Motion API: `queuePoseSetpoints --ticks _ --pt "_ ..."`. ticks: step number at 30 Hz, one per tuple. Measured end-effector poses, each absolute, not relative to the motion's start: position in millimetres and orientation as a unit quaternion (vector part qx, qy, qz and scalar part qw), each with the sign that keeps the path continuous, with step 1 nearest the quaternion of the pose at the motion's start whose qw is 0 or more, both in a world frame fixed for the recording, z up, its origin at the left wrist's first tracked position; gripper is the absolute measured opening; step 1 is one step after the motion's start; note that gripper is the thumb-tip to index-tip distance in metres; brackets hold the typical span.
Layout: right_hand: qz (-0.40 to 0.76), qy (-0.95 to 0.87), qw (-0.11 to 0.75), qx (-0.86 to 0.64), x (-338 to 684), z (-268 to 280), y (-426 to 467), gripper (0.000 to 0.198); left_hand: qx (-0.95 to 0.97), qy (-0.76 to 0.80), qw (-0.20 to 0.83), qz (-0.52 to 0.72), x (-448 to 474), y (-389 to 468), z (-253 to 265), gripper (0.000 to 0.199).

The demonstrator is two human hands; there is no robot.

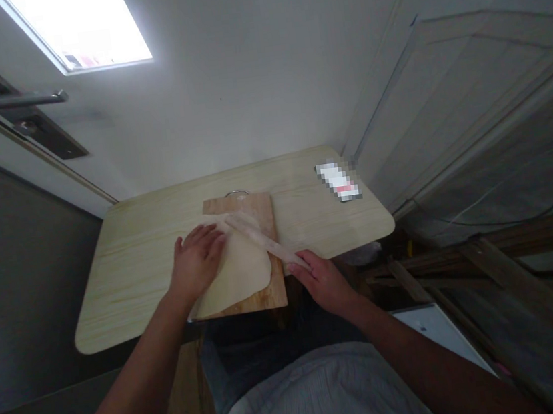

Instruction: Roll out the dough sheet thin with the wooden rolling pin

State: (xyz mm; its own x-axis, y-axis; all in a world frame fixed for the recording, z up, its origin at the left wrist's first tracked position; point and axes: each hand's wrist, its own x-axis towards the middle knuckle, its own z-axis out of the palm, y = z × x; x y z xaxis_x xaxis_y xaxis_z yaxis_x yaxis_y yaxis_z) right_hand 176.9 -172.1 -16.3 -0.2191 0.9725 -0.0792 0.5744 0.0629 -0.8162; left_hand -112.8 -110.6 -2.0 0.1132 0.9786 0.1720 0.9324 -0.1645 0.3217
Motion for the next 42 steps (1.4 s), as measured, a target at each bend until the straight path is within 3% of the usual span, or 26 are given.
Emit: queuePoseSetpoints --ticks 4,17,24,42 --pt "0.345 -0.725 0.213 -0.557 170 -13 -172 0.033 0.670 0.682 0.057 0.287 -123 -92 5 0.056" --pt "0.251 -0.694 0.214 -0.640 181 -14 -176 0.037 0.750 0.648 0.011 0.134 -67 -52 -4 0.054" --pt "0.267 -0.659 0.251 -0.657 189 -16 -169 0.042 0.748 0.647 0.006 0.147 -50 -20 -6 0.053" --pt "0.284 -0.642 0.244 -0.669 198 -9 -138 0.044 0.734 0.651 0.020 0.191 -21 24 -4 0.050"
